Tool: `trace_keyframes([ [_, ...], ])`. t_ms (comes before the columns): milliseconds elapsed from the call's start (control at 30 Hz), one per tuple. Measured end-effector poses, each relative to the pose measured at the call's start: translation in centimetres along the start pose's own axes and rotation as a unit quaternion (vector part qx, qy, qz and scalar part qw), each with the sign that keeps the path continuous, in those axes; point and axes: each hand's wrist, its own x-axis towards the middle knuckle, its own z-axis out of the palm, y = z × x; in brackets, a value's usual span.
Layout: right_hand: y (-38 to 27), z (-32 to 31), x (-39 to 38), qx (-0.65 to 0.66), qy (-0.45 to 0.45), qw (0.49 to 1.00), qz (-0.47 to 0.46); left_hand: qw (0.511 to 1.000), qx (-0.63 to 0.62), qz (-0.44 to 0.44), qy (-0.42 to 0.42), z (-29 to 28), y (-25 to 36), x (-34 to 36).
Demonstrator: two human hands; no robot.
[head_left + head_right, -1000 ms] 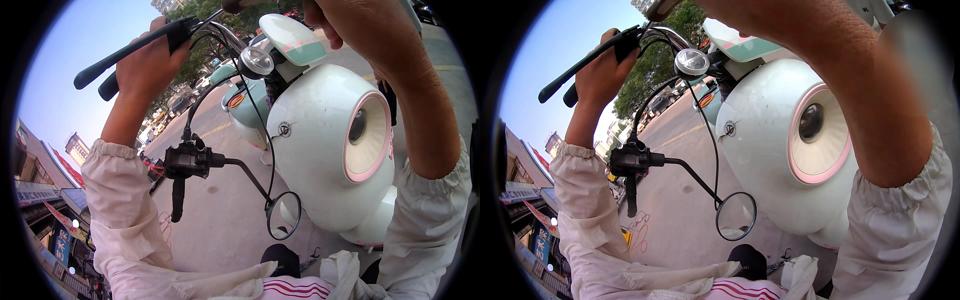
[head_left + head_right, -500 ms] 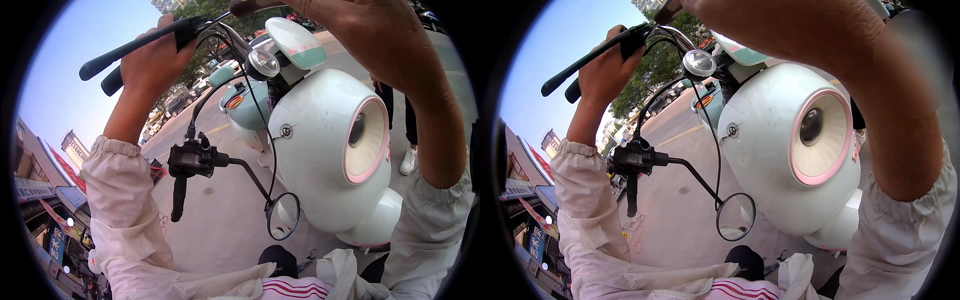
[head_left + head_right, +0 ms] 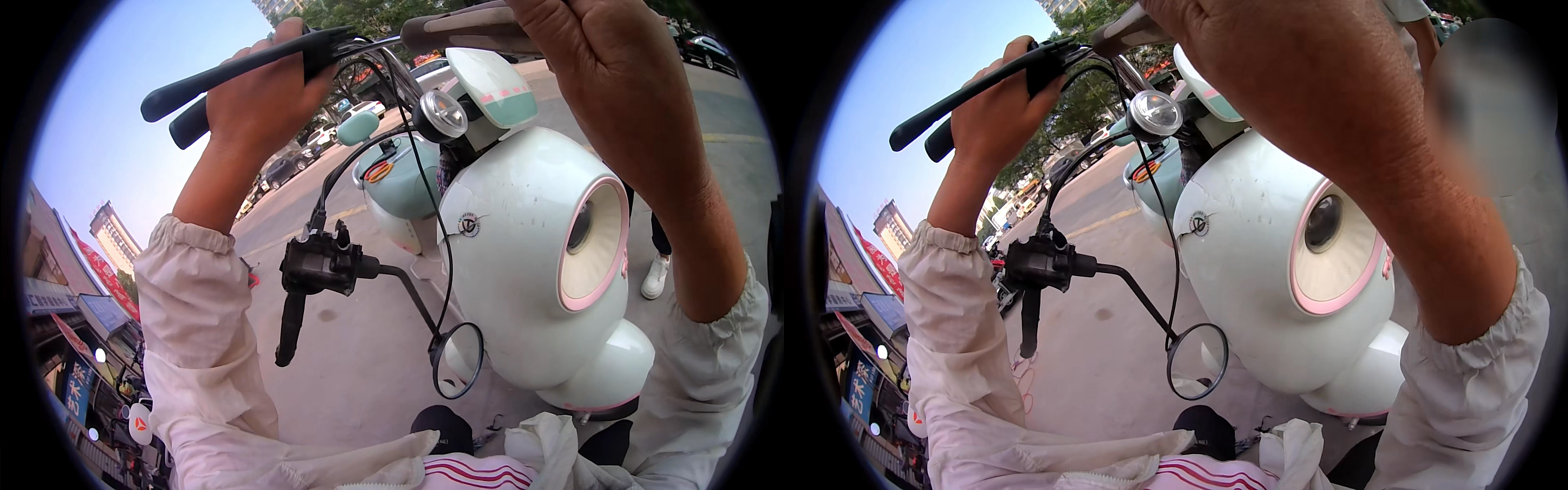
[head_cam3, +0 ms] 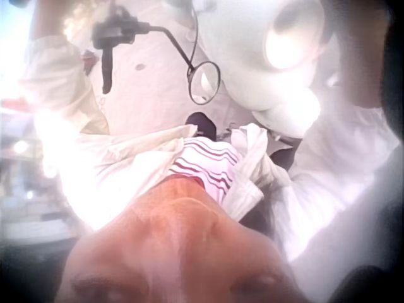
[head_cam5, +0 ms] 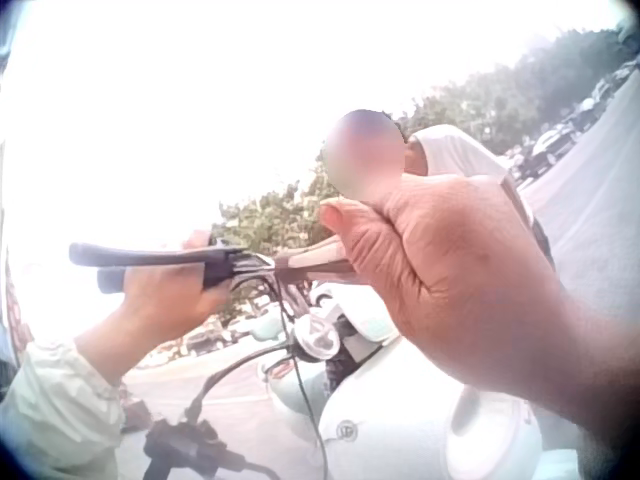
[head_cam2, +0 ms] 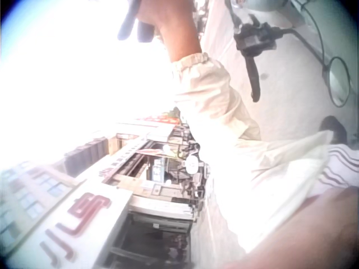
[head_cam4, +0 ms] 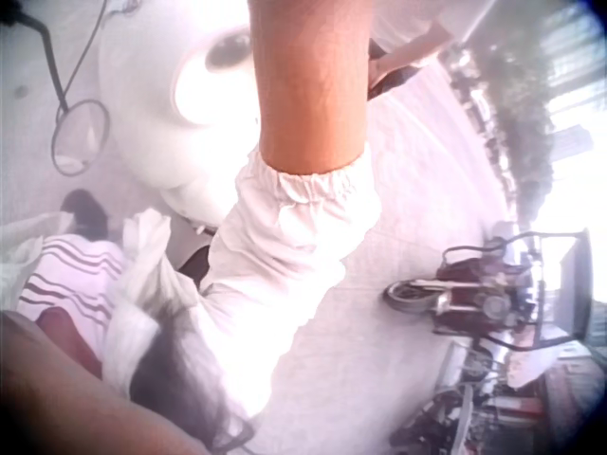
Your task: The person uses a screwdriver to adjust and tighten components on the handlebar of a light green scooter. They repeatedly loosen and tighten screws while manipulating the handlebar grip and brake lever. The work is performed outdoors on a paved area with other scooters nearby.
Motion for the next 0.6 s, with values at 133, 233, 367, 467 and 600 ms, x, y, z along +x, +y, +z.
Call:
trace_keyframes([
  [133,-1.2,2.1,-0.1,-0.067,0.082,0.992,0.067,1.000,0.002,-0.005,-0.005,0.1,0.1,0.3],
  [233,-3.8,3.3,1.2,-0.039,0.139,0.976,0.164,1.000,-0.001,-0.006,-0.019,0.3,0.1,-0.2],
  [367,-1.3,2.9,1.5,-0.076,0.165,0.982,0.050,1.000,-0.004,-0.016,-0.020,-0.2,0.0,0.1],
  [467,-3.5,-0.2,2.2,0.082,0.036,0.959,0.267,1.000,-0.002,-0.016,0.013,0.3,0.1,0.0],
  [600,-2.1,4.7,0.8,-0.084,0.169,0.977,0.101,1.000,-0.002,-0.015,-0.002,0.6,0.1,-0.1],
])
